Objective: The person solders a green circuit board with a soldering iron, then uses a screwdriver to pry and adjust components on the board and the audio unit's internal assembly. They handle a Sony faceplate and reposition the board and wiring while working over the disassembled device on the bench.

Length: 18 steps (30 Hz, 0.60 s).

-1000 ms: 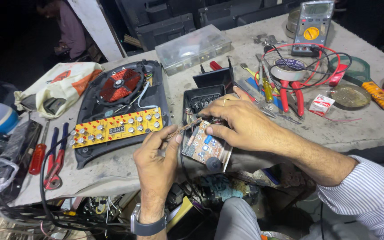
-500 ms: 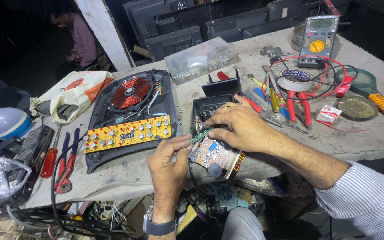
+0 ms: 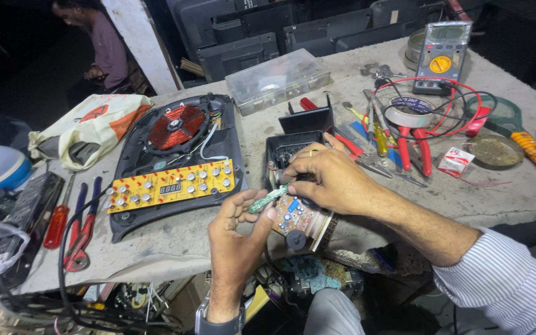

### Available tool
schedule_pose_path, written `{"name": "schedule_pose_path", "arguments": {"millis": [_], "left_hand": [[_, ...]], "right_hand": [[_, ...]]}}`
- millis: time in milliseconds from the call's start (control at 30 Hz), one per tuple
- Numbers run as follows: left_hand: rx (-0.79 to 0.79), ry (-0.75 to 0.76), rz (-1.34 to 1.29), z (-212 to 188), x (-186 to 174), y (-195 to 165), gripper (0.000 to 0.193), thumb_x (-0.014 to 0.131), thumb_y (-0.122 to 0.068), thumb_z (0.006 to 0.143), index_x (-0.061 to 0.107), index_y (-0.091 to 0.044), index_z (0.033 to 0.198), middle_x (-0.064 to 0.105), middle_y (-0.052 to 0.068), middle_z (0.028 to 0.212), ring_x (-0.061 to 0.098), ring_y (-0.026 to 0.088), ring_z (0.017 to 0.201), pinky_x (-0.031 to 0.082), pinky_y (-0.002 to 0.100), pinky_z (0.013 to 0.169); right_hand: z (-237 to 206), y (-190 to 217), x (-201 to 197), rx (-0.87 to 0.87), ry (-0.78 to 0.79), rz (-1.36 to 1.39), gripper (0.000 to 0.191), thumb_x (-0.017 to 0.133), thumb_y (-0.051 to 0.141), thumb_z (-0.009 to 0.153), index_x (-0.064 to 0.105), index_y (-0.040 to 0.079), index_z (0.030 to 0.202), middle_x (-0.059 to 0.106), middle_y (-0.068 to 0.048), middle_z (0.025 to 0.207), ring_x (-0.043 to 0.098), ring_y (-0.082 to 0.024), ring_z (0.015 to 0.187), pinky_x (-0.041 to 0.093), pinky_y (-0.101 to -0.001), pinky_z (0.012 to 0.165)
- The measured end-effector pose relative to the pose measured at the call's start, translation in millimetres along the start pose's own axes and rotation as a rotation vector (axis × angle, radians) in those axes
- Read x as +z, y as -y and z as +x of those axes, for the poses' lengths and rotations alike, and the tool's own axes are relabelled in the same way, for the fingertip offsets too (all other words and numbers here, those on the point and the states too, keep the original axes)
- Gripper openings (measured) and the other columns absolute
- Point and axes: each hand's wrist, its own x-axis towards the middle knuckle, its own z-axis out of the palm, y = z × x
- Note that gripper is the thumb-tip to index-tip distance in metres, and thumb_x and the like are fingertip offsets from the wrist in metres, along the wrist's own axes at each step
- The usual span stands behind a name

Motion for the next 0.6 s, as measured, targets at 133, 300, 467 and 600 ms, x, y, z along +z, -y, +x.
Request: {"name": "schedule_pose_path", "arguments": {"millis": [133, 300, 467, 600], "left_hand": [[-0.082, -0.088, -0.087, 5.0, 10.3, 11.2, 0.031, 0.077, 0.002, 0.086, 0.067, 0.007, 0.115, 0.078, 0.016, 0.108, 0.070, 0.011, 0.089, 0.056, 0.022, 0.078], [0.003, -0.099, -0.297, 7.0, 18.6, 20.9, 0.029, 0.071, 0.010, 0.087, 0.063, 0.011, 0.115, 0.075, 0.019, 0.110, 0.072, 0.016, 0.095, 0.059, 0.027, 0.086], [0.026, -0.127, -0.285, 6.0, 20.3, 24.4, 0.027, 0.072, 0.008, 0.088, 0.064, 0.012, 0.114, 0.075, 0.018, 0.110, 0.072, 0.016, 0.099, 0.058, 0.027, 0.092], [-0.009, -0.155, -0.146, 4.8, 17.3, 23.5, 0.027, 0.075, 0.006, 0.085, 0.069, 0.008, 0.112, 0.077, 0.014, 0.106, 0.072, 0.013, 0.095, 0.058, 0.025, 0.087]], "right_hand": [[-3.3, 0.7, -3.6, 0.004, -0.037, 0.015, 0.026, 0.081, 0.028, 0.079, 0.080, 0.016, 0.102, 0.076, -0.006, 0.107, 0.064, -0.024, 0.118, 0.019, -0.0654, 0.115], [-30.4, -19.8, -48.5, -0.091, -0.276, 0.095, 0.030, 0.073, 0.022, 0.089, 0.072, 0.008, 0.115, 0.075, -0.008, 0.108, 0.072, -0.024, 0.105, 0.051, -0.0404, 0.099], [-35.7, -69.0, -100.5, 0.229, -0.330, -0.147, 0.026, 0.066, 0.021, 0.094, 0.074, 0.009, 0.116, 0.077, -0.011, 0.104, 0.077, -0.025, 0.083, 0.060, -0.0392, 0.075], [-37.4, -97.9, -95.0, 0.400, -0.009, -0.597, 0.027, 0.067, 0.021, 0.084, 0.079, 0.021, 0.109, 0.077, -0.010, 0.096, 0.072, -0.033, 0.092, 0.056, -0.0487, 0.075]]}}
